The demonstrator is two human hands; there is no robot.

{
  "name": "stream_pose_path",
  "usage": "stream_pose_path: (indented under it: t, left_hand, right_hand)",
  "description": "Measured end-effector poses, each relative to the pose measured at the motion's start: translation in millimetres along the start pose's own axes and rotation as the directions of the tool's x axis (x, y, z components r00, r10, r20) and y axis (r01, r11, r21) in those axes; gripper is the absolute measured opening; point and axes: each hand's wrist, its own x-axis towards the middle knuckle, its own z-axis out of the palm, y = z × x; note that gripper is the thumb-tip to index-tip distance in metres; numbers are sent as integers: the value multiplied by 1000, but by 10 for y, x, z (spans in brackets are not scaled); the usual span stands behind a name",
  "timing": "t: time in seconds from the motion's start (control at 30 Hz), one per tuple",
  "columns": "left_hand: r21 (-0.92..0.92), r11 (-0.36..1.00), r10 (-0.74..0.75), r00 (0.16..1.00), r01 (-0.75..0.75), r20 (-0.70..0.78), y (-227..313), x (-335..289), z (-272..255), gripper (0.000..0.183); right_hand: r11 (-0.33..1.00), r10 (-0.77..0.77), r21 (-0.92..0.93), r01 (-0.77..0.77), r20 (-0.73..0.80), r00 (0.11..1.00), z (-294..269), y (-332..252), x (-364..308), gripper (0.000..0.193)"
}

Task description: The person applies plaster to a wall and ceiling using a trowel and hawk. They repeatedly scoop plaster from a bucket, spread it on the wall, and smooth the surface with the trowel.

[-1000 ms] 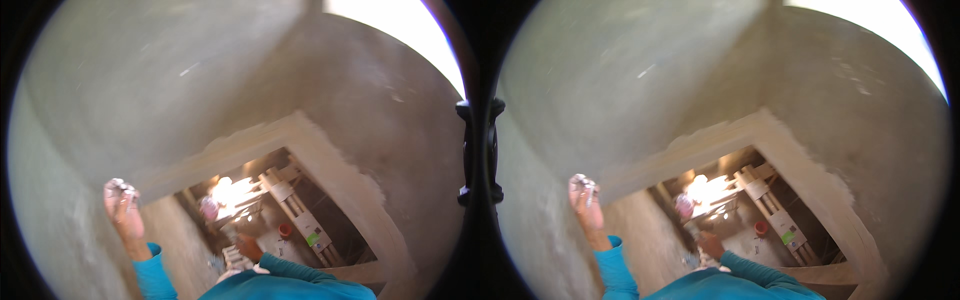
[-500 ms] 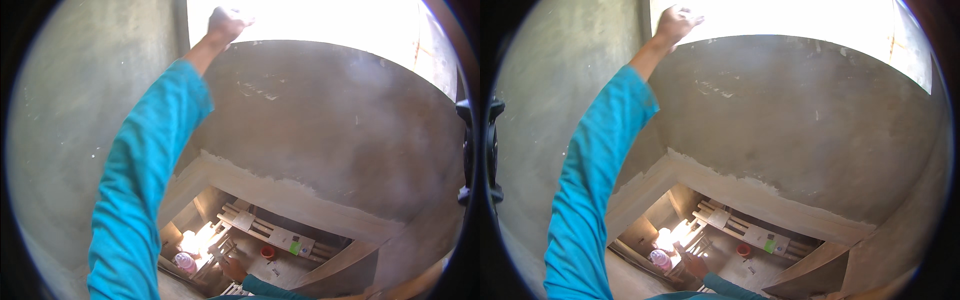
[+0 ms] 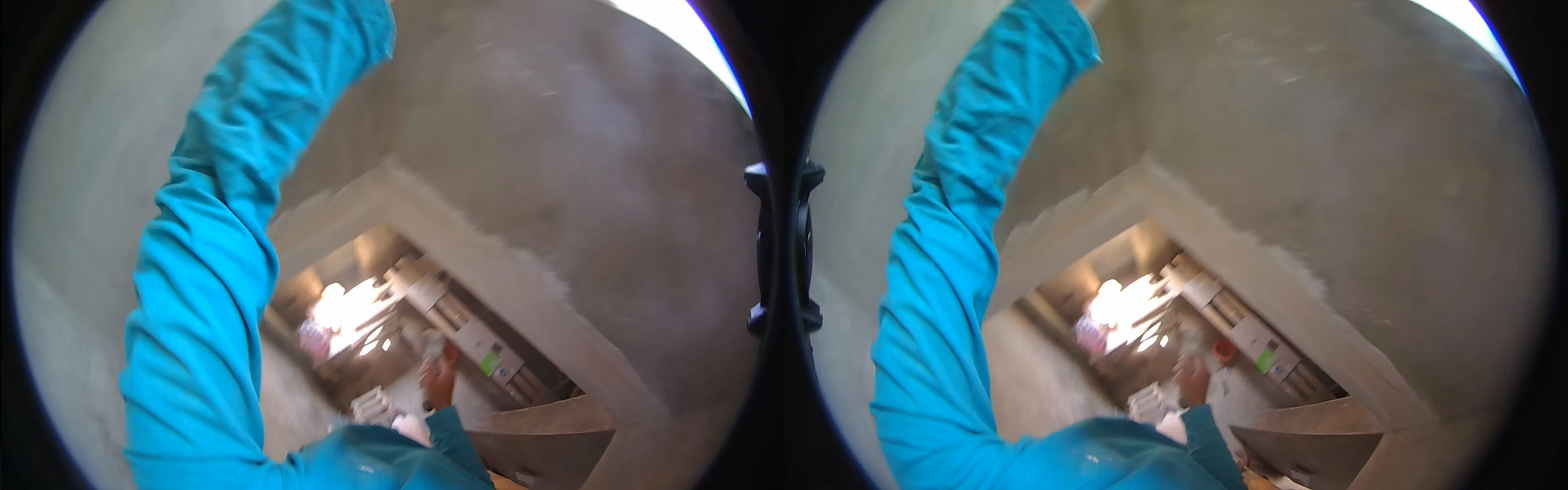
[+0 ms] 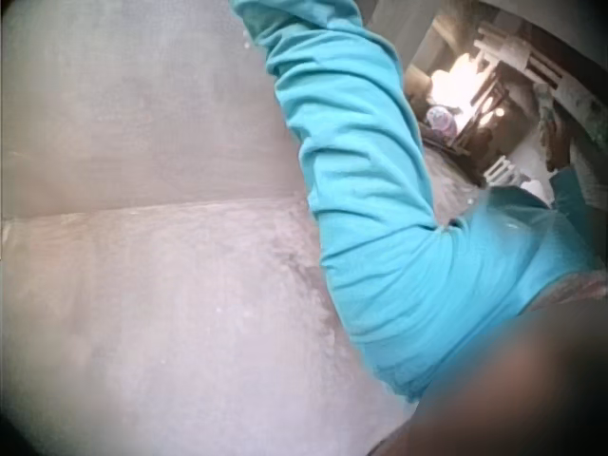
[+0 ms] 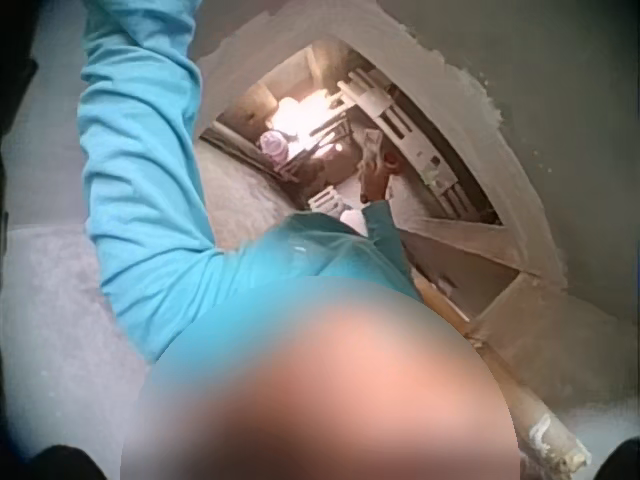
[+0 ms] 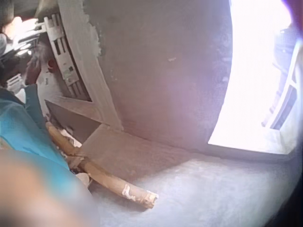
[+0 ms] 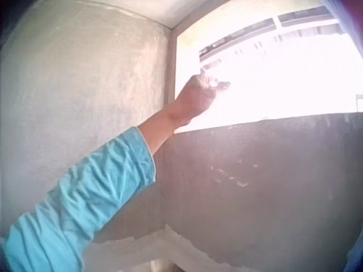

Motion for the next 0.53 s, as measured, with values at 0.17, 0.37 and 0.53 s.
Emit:
stream_pose_path:
  t: [0.17,0.37,0.53]
  left_hand:
    - [229,961,-162,987,155,11,-325,-2419,-2012,30]
    - [304,249,-694,388,920,-607,304,-6206,-3329,23]
    - [229,-124,-416,159,965,-895,758,-8966,-3774,13]
  right_hand:
    - [981,11,-193,-17,-36,999,-84,196,-56,7]
    - [933,134,-324,-156,-88,987,-411,457,-43,12]
    - [922,191,-356,-154,72,979,-215,505,13,12]
